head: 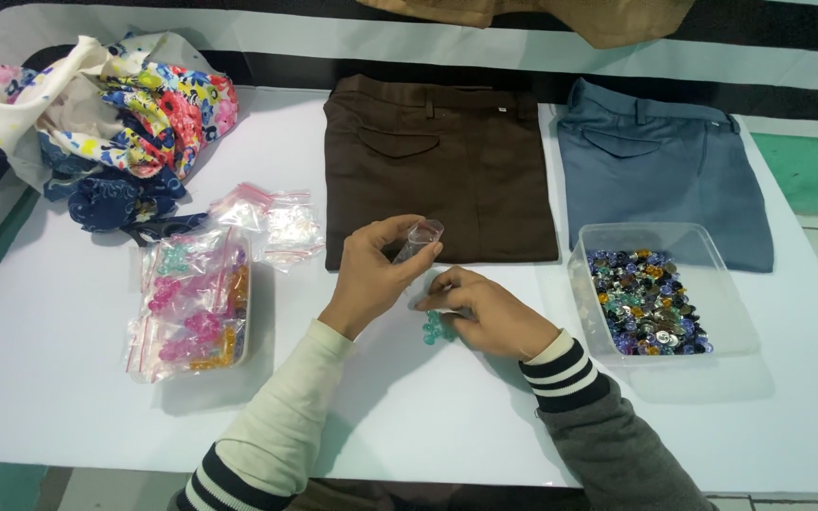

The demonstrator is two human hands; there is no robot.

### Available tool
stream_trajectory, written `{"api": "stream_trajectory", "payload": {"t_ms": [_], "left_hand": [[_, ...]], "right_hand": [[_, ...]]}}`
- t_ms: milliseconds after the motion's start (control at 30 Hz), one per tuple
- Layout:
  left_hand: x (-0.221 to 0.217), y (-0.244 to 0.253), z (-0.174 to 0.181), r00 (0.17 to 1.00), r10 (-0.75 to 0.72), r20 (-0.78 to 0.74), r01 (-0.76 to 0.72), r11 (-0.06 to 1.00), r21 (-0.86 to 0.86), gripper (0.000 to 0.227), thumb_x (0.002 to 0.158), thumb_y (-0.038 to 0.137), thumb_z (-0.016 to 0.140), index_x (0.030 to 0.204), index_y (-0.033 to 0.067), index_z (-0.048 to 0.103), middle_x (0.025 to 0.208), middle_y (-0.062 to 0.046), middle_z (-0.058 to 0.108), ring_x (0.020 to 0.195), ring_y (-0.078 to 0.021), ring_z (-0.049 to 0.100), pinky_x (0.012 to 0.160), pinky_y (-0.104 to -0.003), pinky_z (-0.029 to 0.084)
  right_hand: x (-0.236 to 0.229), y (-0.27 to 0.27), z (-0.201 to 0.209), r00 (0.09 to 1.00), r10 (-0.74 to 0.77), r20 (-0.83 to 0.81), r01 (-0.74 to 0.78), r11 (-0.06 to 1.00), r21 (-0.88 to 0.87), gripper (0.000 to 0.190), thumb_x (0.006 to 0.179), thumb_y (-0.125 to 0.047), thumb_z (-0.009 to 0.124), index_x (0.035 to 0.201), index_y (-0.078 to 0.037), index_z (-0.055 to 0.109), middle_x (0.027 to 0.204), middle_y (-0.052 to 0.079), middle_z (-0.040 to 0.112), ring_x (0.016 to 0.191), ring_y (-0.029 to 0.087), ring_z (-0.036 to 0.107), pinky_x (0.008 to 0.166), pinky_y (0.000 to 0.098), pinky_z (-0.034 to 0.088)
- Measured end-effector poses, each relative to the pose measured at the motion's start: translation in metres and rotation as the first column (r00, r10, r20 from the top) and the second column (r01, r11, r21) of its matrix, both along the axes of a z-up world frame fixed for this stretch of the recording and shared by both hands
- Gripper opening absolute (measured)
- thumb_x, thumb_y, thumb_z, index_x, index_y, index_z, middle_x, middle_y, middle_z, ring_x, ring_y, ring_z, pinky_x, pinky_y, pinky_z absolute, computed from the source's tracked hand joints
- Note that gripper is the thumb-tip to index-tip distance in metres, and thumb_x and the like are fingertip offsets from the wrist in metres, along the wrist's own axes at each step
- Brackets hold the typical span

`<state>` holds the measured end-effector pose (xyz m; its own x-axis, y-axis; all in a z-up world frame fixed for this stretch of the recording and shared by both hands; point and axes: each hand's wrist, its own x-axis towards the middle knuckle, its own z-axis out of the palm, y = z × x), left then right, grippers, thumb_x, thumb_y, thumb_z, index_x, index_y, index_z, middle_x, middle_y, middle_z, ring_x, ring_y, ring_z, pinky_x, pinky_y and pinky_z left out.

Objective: The person sorts buttons by taking them from a container and placing them into a plastic bag.

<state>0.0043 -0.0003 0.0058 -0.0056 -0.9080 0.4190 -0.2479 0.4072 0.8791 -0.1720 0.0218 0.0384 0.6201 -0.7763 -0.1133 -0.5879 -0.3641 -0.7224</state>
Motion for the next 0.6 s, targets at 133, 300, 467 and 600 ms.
{"api": "stream_trajectory", "payload": {"t_ms": [133, 300, 467, 600], "left_hand": [[0.005, -0.004, -0.006, 1.000, 0.004, 0.005, -0.005, 1.000, 0.018, 0.040, 0.084, 0.030, 0.084, 0.110, 0.0002, 0.075, 0.087, -0.014, 0.079, 0.091, -0.0261, 0.073, 0.088, -0.039, 0.054], [0.008, -0.006, -0.002, 0.995, 0.024, 0.100, -0.022, 1.000, -0.018, 0.042, 0.084, 0.031, 0.083, 0.110, 0.0000, 0.074, 0.084, -0.013, 0.078, 0.085, -0.0260, 0.072, 0.088, -0.037, 0.052], [0.008, -0.008, -0.011, 0.990, 0.025, 0.141, -0.022, 0.999, -0.024, 0.042, 0.083, 0.031, 0.083, 0.110, -0.0005, 0.074, 0.083, -0.014, 0.078, 0.084, -0.0270, 0.072, 0.089, -0.038, 0.052], [0.013, -0.011, -0.016, 0.963, 0.069, 0.259, -0.045, 0.994, -0.096, 0.048, 0.083, 0.036, 0.085, 0.116, 0.0024, 0.072, 0.091, -0.012, 0.077, 0.094, -0.0238, 0.070, 0.102, -0.040, 0.044]], "right_hand": [[-0.003, -0.002, -0.010, 0.997, 0.026, -0.069, -0.027, 1.000, -0.011, 0.017, 0.087, -0.005, 0.066, 0.096, 0.003, 0.078, 0.123, 0.026, 0.068, 0.113, 0.045, 0.065, 0.093, 0.0507, 0.054], [-0.004, -0.003, -0.022, 0.991, 0.036, -0.130, -0.047, 0.996, -0.078, 0.026, 0.087, -0.010, 0.068, 0.110, -0.015, 0.080, 0.118, 0.013, 0.071, 0.105, 0.032, 0.070, 0.085, 0.0394, 0.057], [-0.004, -0.005, -0.031, 0.988, 0.048, -0.148, -0.064, 0.992, -0.112, 0.023, 0.088, -0.012, 0.069, 0.107, -0.016, 0.080, 0.116, 0.012, 0.071, 0.103, 0.029, 0.071, 0.085, 0.0368, 0.058], [-0.003, -0.004, -0.029, 0.985, 0.006, -0.171, -0.030, 0.990, -0.141, 0.020, 0.091, -0.010, 0.064, 0.106, -0.009, 0.078, 0.105, 0.014, 0.071, 0.093, 0.029, 0.073, 0.077, 0.0353, 0.060]]}}
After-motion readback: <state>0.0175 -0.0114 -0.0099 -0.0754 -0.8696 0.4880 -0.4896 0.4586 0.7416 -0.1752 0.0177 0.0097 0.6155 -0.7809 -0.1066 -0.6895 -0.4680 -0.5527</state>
